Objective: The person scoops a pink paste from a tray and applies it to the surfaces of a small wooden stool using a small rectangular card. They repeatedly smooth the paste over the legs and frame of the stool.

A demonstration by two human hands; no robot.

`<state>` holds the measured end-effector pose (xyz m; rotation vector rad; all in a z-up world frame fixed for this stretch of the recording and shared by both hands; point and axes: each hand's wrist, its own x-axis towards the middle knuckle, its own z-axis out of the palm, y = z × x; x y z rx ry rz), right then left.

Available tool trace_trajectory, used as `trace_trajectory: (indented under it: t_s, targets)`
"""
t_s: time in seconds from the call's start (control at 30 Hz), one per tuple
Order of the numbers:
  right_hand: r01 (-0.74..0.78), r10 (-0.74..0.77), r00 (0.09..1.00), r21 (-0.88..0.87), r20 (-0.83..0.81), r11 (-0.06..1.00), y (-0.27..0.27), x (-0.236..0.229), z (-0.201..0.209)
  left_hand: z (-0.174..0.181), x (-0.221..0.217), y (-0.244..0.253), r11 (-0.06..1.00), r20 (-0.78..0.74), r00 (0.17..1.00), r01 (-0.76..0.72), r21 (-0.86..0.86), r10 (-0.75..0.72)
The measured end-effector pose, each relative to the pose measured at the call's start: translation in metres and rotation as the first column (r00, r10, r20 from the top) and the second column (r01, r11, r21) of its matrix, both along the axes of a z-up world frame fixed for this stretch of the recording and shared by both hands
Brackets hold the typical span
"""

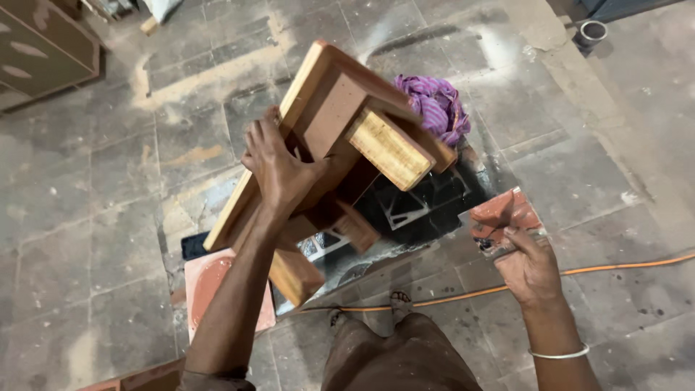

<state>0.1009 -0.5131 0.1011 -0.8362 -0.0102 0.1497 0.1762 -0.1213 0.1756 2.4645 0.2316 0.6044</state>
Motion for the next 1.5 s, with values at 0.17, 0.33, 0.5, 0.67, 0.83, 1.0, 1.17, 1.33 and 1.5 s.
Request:
trace_trajectory:
  t_s: [0.17, 0.33, 0.5, 0.67, 0.83, 1.0, 1.17, 1.33, 1.5]
  targets:
    - [0.070, -0.077, 0.988, -0.056, -0.137, 0.996, -0.025, 0.018, -0.018, 0.008, 0.033, -0.031, 0.973, -0.260, 0.966, 0.051, 0.226, 0.010]
    - [-0.037, -0.012, 0.992, -0.384, -0.124, 0.923, -0.017, 0.064, -0.043, -0.019, 0.045, -0.047, 0.938, -0.278, 0.957, 0.168, 0.304, -0.081]
    - [0.040, 0.333, 0.860, -0.702, 0.387, 0.711, 0.036, 0.093, 0.002, -0.036, 0.034, -0.052, 0.916, -0.148, 0.976, 0.204, 0.345, -0.162]
    - [0.445, 0.540, 0.609, -0.814, 0.581, 0.374, 0.061, 0.096, 0.036, -0.045, 0.027, -0.061, 0.919, 0.029, 0.979, 0.177, 0.352, -0.199]
    - [0.354, 0.466, 0.714, -0.844, 0.522, 0.403, 0.063, 0.100, 0.038, -0.050, 0.018, -0.057, 0.918, 0.032, 0.968, 0.226, 0.326, -0.250]
    - [0.638, 0.613, 0.496, -0.737, 0.615, 0.223, 0.088, 0.143, 0.043, -0.069, 0.011, -0.041, 0.799, 0.119, 0.991, -0.019, 0.601, -0.066]
    - [0.728, 0.824, 0.407, -0.685, 0.395, -0.031, 0.119, 0.154, 0.039, -0.060, -0.004, -0.031, 0.912, -0.114, 0.990, 0.124, 0.392, -0.085]
    - [0.922, 0.932, 0.358, -0.182, 0.060, -0.342, 0.085, 0.140, 0.054, -0.050, -0.004, -0.033, 0.940, -0.069, 0.992, 0.123, 0.318, -0.107]
    - [0.789, 0.908, 0.406, -0.540, 0.100, -0.293, 0.109, 0.183, 0.082, -0.050, -0.007, -0.032, 0.935, -0.065, 0.993, 0.118, 0.336, -0.102]
